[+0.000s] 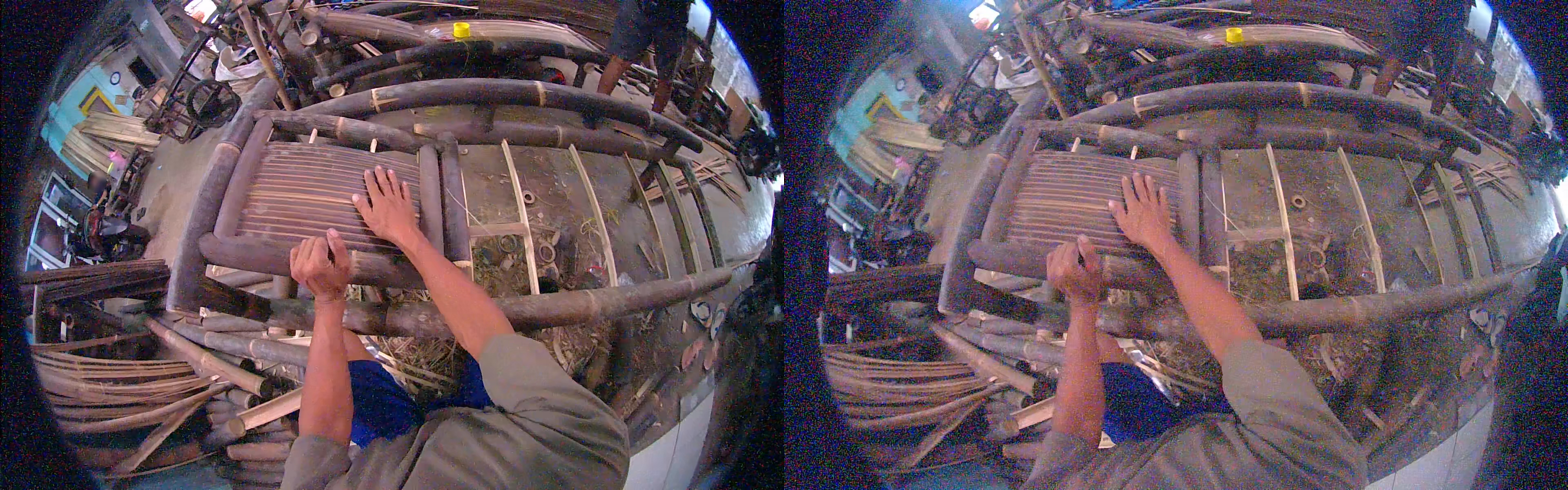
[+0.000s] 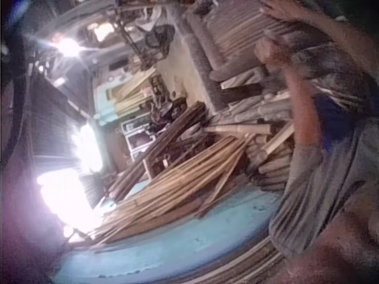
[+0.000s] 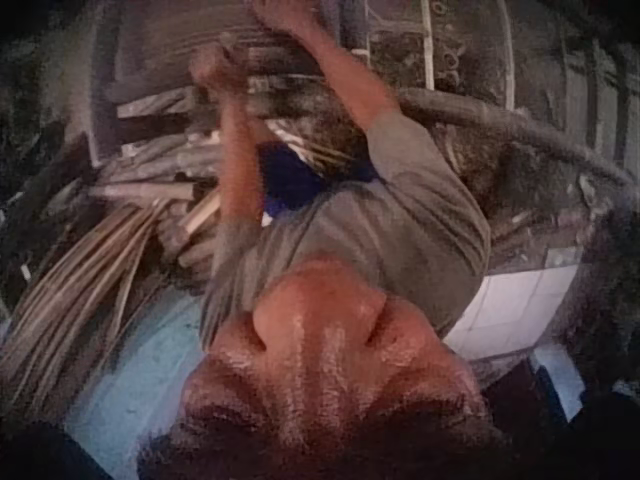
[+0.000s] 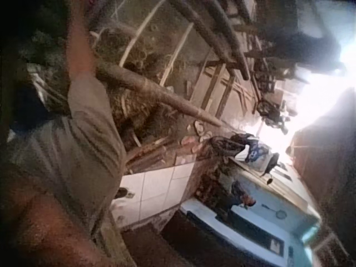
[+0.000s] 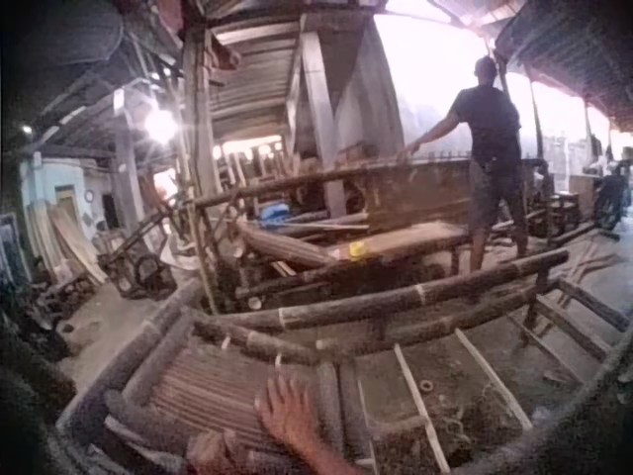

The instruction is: The person assembles a bamboo frame by inserting thin bamboo strips into slots on a larger bamboo structure. They use a knife to trim and adjust the strips to fit properly.

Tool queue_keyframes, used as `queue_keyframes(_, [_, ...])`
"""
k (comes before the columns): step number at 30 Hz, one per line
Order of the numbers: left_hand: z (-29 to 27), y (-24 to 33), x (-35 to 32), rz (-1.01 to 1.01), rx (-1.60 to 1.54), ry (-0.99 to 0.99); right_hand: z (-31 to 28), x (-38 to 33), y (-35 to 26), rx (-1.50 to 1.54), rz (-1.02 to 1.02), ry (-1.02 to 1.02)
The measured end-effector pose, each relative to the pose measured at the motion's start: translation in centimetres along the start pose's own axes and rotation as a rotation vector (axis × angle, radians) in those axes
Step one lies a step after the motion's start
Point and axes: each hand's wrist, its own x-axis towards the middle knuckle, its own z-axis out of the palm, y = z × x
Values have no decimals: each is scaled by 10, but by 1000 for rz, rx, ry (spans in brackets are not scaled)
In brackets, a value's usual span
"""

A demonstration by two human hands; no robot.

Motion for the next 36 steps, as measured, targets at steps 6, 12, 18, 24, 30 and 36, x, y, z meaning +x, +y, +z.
queue_keyframes(6, [-2,-6,-5,-19,41,-17,-8,-50,6,41,-17,-61])
queue_keyframes(12, [8,-1,-8,-8,14,-8,-10,-60,48,-237,11,314])
queue_keyframes(18, [-3,-10,-7,14,46,35,-50,-78,122,-417,286,265])
queue_keyframes(24, [12,14,-1,13,-77,67,-52,-72,218,-186,300,267])
queue_keyframes(30, [-4,-11,-13,-11,4,13,-98,-77,94,283,361,447])
queue_keyframes(36, [-4,0,-16,25,-69,95,-109,-25,36,395,-46,619])
